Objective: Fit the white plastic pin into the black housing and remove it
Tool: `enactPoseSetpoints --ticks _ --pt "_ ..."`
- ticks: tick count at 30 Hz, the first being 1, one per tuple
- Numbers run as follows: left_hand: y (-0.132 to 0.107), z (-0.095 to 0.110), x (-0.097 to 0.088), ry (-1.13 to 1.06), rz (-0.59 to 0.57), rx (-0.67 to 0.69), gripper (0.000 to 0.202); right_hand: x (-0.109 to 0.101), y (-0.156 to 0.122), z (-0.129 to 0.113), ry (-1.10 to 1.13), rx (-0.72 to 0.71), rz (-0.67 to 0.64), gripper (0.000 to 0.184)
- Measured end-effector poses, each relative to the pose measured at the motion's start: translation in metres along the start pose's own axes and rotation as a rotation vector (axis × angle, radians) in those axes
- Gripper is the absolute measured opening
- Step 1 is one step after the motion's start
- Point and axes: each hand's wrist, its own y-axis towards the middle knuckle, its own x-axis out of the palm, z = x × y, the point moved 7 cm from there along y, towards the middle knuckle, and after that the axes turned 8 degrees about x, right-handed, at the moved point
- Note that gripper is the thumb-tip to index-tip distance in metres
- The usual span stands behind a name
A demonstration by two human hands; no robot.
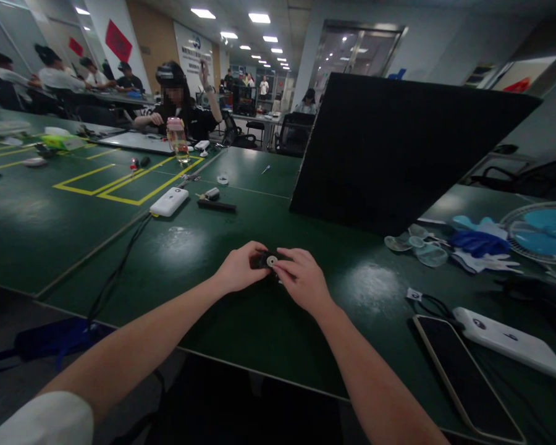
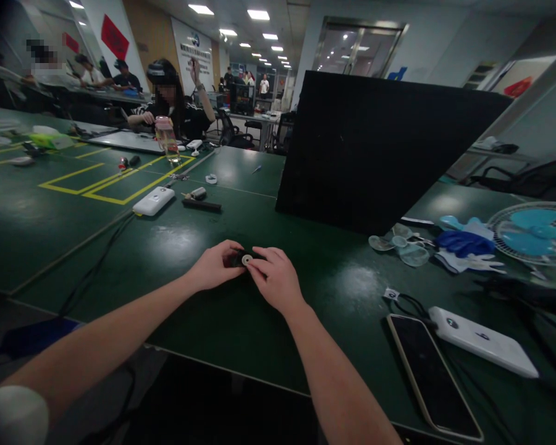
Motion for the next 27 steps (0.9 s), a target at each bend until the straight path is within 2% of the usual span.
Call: enactPoseSetpoints --ticks 8,13,17,19,23,27 --pt "0.002 -0.005 0.001 -0.035 -0.016 -0.016 0.048 0.002 -0.006 0.001 -0.056 0.028 -0.115 0.029" --pt "0.001 -0.003 -0.004 0.053 0.032 -0.018 0.045 -0.018 -0.009 0.002 -0.052 0.067 -0.052 0.032" --pt "0.001 -0.004 -0.011 0.157 0.064 -0.049 0.044 -0.008 -0.017 0.017 -0.145 0.087 -0.264 0.024" --pt "0.001 -0.005 -0.012 0.184 0.054 -0.061 0.045 -0.002 -0.019 0.028 -0.167 0.141 -0.307 0.02" --pt "-0.001 -0.004 -0.01 0.207 0.011 -0.061 0.044 -0.005 -0.015 0.044 -0.013 0.315 -0.182 0.018" --pt "-0.002 0.001 -0.003 0.184 -0.015 -0.063 0.044 -0.014 -0.012 0.042 0.396 0.408 0.012 0.026"
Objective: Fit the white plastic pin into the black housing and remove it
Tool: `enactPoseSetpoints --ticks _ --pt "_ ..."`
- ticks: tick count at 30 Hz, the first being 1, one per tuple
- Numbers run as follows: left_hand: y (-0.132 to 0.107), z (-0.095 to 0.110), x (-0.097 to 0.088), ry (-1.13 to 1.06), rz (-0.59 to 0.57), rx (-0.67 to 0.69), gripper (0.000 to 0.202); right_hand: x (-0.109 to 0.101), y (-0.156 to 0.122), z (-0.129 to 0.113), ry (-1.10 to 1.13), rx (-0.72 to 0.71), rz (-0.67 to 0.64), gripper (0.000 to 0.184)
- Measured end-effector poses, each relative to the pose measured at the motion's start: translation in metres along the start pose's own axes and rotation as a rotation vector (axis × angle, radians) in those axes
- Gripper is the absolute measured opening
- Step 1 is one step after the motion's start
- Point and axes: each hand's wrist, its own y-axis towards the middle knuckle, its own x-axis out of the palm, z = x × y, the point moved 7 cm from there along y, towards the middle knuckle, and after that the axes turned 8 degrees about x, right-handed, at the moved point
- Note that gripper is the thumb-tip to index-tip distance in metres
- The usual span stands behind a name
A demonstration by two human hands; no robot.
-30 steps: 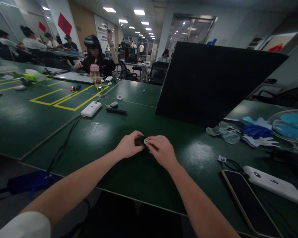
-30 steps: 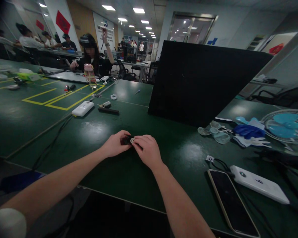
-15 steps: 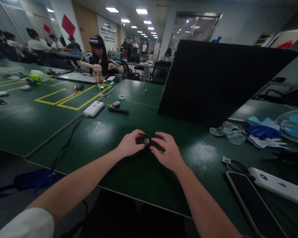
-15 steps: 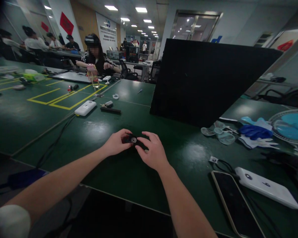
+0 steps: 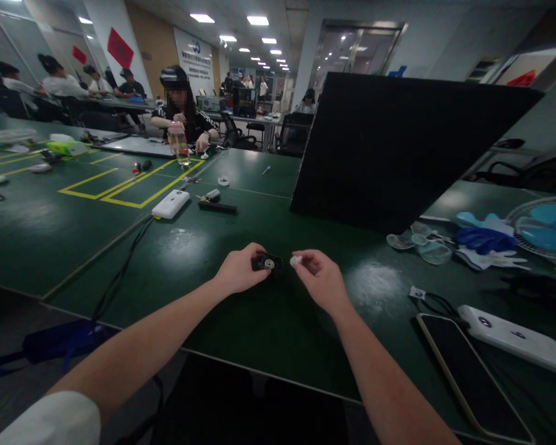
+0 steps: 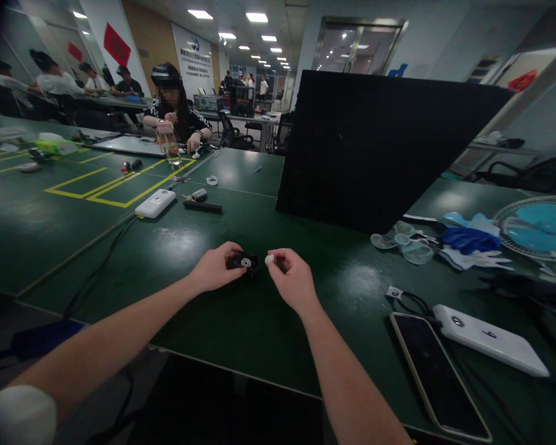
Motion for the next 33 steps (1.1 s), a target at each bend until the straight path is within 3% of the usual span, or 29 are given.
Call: enactPoseSetpoints --ticks 3,8,15,24,30,33 --pt "-0.001 0.005 0.004 -0.046 -0.027 0.003 0.045 0.005 -0.001 -0.006 0.168 0.003 0.008 0.029" --pt "0.0 0.005 0.006 -0.127 -0.035 -0.007 0.049 0.015 0.002 -0.005 0.154 0.025 -0.066 0.027" --pt "0.0 0.002 0.005 -0.192 -0.018 -0.044 0.048 0.012 0.001 -0.003 0.168 0.01 -0.102 0.025" --pt "0.0 0.008 0.002 -0.157 -0.013 -0.012 0.046 0.017 -0.001 -0.004 0.221 -0.019 -0.044 0.024" --pt "-0.001 0.009 0.002 -0.185 -0.008 -0.007 0.046 0.018 -0.004 -0.011 -0.035 -0.031 -0.065 0.028" --pt "-0.001 0.007 0.005 -0.241 -0.011 -0.011 0.047 0.015 -0.003 -0.011 -0.038 -0.069 -0.032 0.028"
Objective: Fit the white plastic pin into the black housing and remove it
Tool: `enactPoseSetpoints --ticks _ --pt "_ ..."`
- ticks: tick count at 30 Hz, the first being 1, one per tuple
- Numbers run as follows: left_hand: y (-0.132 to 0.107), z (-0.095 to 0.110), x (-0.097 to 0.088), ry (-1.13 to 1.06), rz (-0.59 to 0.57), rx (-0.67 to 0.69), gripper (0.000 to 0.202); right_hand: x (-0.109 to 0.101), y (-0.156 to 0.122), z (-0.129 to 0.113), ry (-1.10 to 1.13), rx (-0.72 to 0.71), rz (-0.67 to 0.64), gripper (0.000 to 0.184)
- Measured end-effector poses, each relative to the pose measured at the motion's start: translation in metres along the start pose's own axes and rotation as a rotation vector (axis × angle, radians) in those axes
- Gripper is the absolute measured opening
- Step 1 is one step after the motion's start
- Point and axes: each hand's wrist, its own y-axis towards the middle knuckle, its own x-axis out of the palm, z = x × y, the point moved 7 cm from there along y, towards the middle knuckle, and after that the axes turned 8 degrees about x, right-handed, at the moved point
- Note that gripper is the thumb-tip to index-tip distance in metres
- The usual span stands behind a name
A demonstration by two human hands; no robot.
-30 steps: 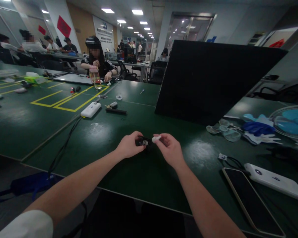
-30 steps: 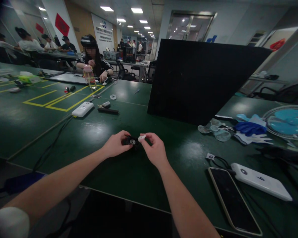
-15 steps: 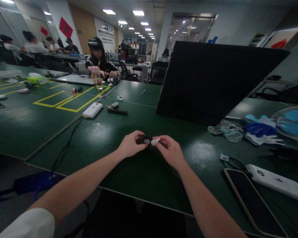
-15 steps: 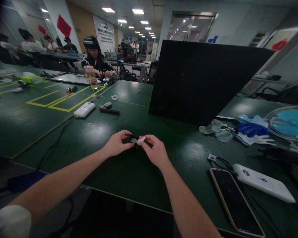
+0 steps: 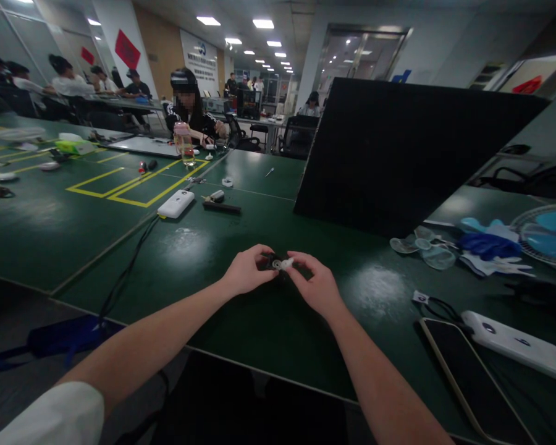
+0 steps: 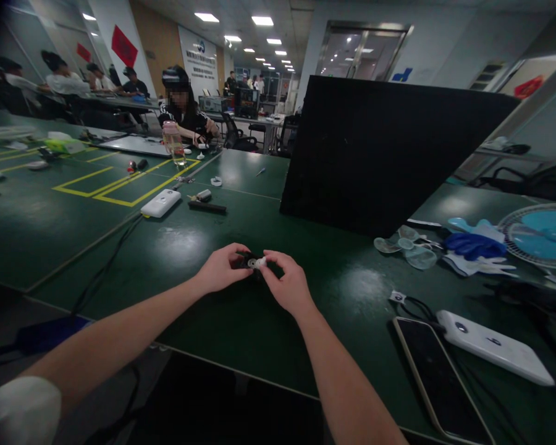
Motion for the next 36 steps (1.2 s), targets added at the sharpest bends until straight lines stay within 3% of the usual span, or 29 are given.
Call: enactPoseSetpoints --ticks 3,8,12,16,20,26,28,33,36 --pt "0.001 -0.003 0.001 -0.013 0.008 -0.012 0.048 -0.011 0.008 0.019 0.197 0.064 0.074 0.039" --pt "0.001 -0.011 0.0 0.025 -0.016 -0.047 0.046 -0.043 0.021 0.081 0.662 0.353 0.207 0.081" --pt "0.0 -0.014 0.001 0.051 -0.043 -0.052 0.047 -0.059 0.021 0.108 0.835 0.48 0.268 0.082" --pt "0.002 -0.011 -0.007 0.18 0.036 0.009 0.045 -0.057 0.017 0.106 1.014 0.535 0.298 0.077" --pt "0.0 -0.015 -0.042 0.355 0.162 0.072 0.046 -0.051 0.014 0.093 1.135 0.538 0.283 0.075" --pt "-0.028 -0.039 -0.14 0.657 0.242 0.033 0.054 -0.04 0.016 0.084 1.125 0.504 0.171 0.082" --pt "-0.036 -0.041 -0.164 0.786 0.177 0.119 0.048 -0.034 0.017 0.08 1.098 0.489 0.118 0.082" --pt "-0.049 -0.049 -0.186 1.005 -0.052 0.347 0.04 -0.029 0.013 0.072 1.203 0.529 0.156 0.083" --pt "-0.055 -0.061 -0.196 1.083 -0.012 0.375 0.039 -0.033 0.011 0.069 1.267 0.537 0.195 0.084"
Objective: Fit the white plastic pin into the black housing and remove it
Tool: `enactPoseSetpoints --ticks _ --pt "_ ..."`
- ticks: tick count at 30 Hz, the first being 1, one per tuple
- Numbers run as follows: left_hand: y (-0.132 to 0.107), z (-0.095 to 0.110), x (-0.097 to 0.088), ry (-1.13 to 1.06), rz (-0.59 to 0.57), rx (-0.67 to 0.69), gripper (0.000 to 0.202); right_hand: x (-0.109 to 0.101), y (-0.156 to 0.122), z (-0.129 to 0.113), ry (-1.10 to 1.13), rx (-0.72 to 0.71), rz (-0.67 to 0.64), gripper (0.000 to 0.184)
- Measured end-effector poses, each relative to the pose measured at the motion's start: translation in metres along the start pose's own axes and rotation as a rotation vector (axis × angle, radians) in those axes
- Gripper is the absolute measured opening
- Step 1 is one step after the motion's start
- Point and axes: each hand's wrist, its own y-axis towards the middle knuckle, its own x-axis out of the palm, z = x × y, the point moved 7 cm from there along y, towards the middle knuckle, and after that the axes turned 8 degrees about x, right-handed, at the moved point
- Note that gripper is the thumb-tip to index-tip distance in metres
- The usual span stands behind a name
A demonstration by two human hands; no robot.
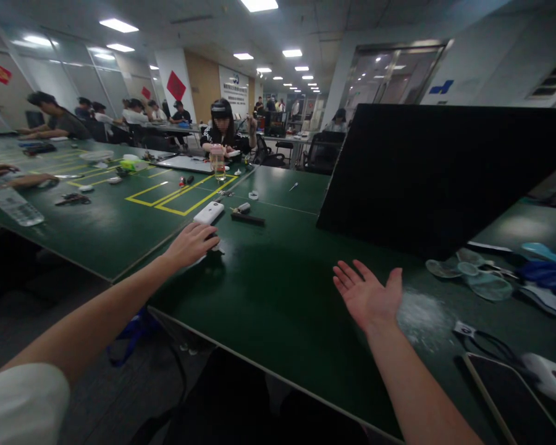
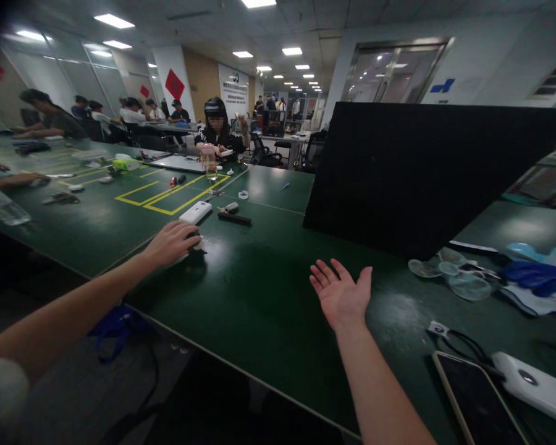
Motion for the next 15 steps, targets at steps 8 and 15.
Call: enactPoseSetpoints --ticks 8,15 --pt "-0.026 -0.066 0.033 -0.288 0.423 -0.966 0.055 0.0 -0.001 -0.001 -0.031 -0.013 -0.018 0.081" --pt "0.033 -0.01 0.08 -0.571 0.123 -0.812 0.055 -0.004 0.001 -0.004 -0.077 -0.057 -0.03 0.08"
